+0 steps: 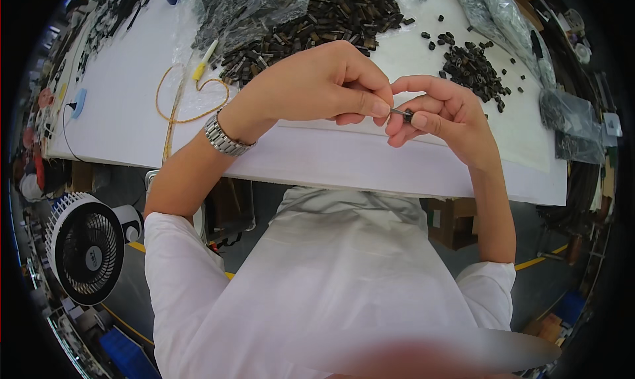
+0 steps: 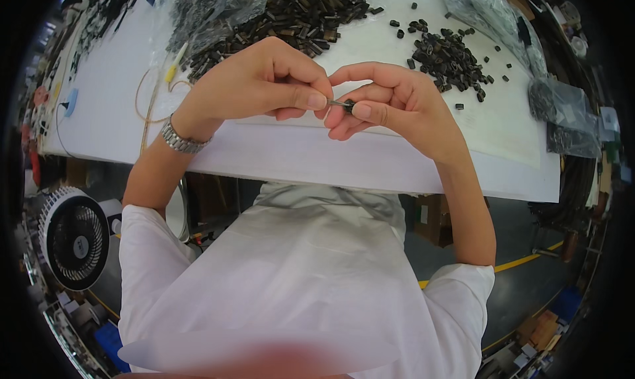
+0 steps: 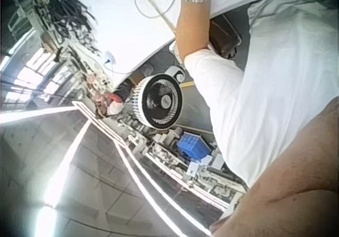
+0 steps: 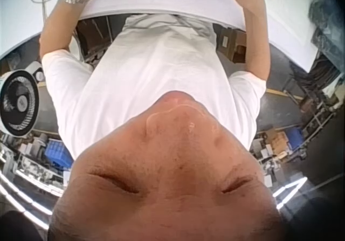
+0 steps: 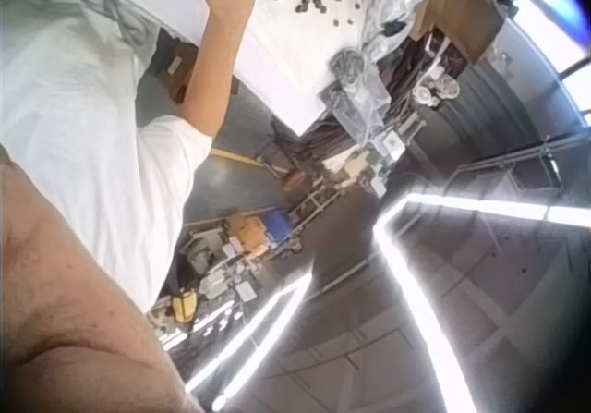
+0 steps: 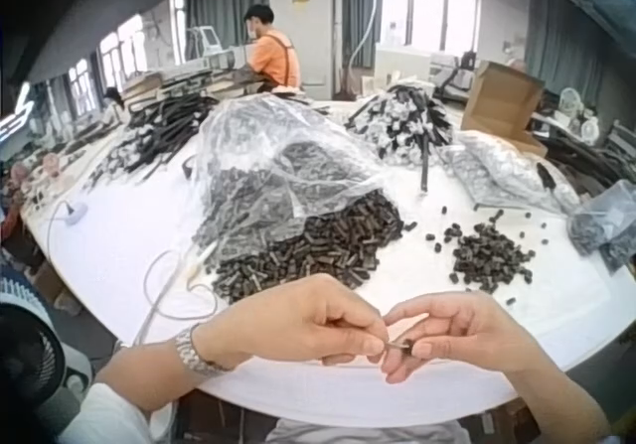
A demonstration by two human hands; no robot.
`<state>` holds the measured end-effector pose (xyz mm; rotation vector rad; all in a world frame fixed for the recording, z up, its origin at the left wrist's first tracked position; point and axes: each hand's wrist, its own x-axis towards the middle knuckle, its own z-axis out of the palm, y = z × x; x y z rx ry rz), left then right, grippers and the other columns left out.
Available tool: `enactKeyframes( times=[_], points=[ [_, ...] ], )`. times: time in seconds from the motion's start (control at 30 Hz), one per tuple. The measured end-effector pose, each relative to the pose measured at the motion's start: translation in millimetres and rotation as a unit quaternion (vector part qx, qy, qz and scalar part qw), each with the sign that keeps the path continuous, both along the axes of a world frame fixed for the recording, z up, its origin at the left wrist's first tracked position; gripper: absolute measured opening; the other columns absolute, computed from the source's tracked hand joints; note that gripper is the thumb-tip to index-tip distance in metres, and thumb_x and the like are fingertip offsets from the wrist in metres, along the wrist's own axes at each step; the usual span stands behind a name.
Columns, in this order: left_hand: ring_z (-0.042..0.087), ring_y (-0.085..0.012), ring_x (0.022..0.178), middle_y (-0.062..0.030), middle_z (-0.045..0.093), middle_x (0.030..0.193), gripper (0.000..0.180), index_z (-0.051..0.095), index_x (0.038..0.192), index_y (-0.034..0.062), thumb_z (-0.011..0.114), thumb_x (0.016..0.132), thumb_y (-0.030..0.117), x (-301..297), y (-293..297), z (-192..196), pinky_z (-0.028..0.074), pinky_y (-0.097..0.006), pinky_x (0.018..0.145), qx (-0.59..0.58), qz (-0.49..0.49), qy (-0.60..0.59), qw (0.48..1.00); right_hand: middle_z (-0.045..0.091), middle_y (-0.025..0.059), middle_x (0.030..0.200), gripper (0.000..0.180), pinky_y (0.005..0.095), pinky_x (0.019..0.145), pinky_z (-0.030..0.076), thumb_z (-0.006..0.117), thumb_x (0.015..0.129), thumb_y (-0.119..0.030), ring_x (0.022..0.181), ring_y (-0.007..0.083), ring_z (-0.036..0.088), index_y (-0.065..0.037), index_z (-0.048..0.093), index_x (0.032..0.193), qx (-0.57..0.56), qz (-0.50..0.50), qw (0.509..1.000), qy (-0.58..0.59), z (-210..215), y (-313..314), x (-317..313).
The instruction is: Inserting small metal pins into leather or plastic caps using tweezers.
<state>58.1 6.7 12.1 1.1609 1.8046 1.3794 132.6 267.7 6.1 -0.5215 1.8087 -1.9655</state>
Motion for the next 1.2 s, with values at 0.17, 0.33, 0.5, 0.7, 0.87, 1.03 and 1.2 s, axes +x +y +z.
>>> enactKeyframes(
  times=[0.17,0.33,0.5,0.7,0.87,1.03,1.2],
  points=[
    [0.041,-0.0016,0.047,0.0016,0.057,0.06,0.025,0.076,0.092,-0.0002,0.068,0.104,0.021,4.9,5.0,-0.5,0.026,-0.021,0.043,0.049,-0.013,-0.129,0.99,0.077,0.0191,0.102,0.028,0.0392,0.083,0.065,0.065,0.105,-0.012,0.089,0.0263,0.079,0.005,0.063,0.128,-0.268,0.073,0.954,-0.113,-36.5,-5.0,-7.5],
    [0.037,-0.0002,0.046,0.0019,0.056,0.06,0.029,0.074,0.094,0.0011,0.066,0.106,0.026,4.3,7.8,-5.1,0.023,-0.02,0.042,0.074,0.021,-0.152,0.985,0.077,0.0185,0.102,0.021,0.0377,0.082,0.065,0.067,0.104,-0.01,0.087,0.0237,0.079,0.004,0.067,0.12,-0.168,-0.035,0.985,-0.018,-16.3,-8.5,2.2],
    [0.036,0.0001,0.046,0.0028,0.056,0.06,0.028,0.072,0.093,0.0014,0.066,0.106,0.025,5.0,11.5,-8.0,0.024,-0.019,0.042,0.069,0.042,-0.197,0.977,0.078,0.0123,0.093,0.011,0.03,0.079,0.061,0.067,0.102,-0.001,0.081,0.0166,0.076,0.006,0.069,0.11,0.06,-0.244,0.949,0.189,-10.6,-25.6,22.9],
    [0.042,-0.0023,0.049,0.0022,0.058,0.062,0.022,0.073,0.096,0.0011,0.066,0.105,0.02,4.1,14.9,-1.5,0.032,-0.022,0.046,-0.011,0.073,-0.041,0.996,0.076,0.0101,0.087,0.01,0.027,0.076,0.059,0.067,0.102,-0.002,0.076,0.0139,0.073,0.007,0.068,0.107,0.129,-0.241,0.946,0.177,-12.8,-22.4,23.2],
    [0.05,-0.0082,0.054,-0.0011,0.059,0.064,0.013,0.074,0.099,0.0027,0.068,0.101,0.014,14.0,20.6,-0.6,0.039,-0.026,0.052,-0.011,0.119,0.185,0.975,0.075,0.009,0.084,0.009,0.0266,0.074,0.059,0.068,0.101,-0.002,0.075,0.0133,0.072,0.006,0.069,0.102,0.114,-0.24,0.952,0.149,-8.2,-19.4,26.4],
    [0.054,-0.0112,0.056,-0.0032,0.058,0.063,0.01,0.075,0.1,0.0043,0.07,0.099,0.013,13.4,20.1,-8.6,0.041,-0.028,0.054,-0.012,0.122,0.278,0.953,0.076,0.0082,0.084,0.01,0.0246,0.072,0.055,0.068,0.103,-0.005,0.075,0.0124,0.072,0.005,0.07,0.105,0.131,-0.233,0.95,0.16,-13.7,-16.3,27.0],
    [0.042,-0.0033,0.045,0.0001,0.06,0.061,0.021,0.074,0.094,0.0019,0.068,0.104,0.019,13.7,12.0,10.0,0.03,-0.023,0.043,-0.042,0.048,-0.078,0.995,0.075,0.0085,0.086,0.009,0.0243,0.073,0.056,0.068,0.1,0.0,0.075,0.013,0.072,0.005,0.068,0.108,0.095,-0.145,0.977,0.122,-5.3,-8.0,27.8]
  ],
)
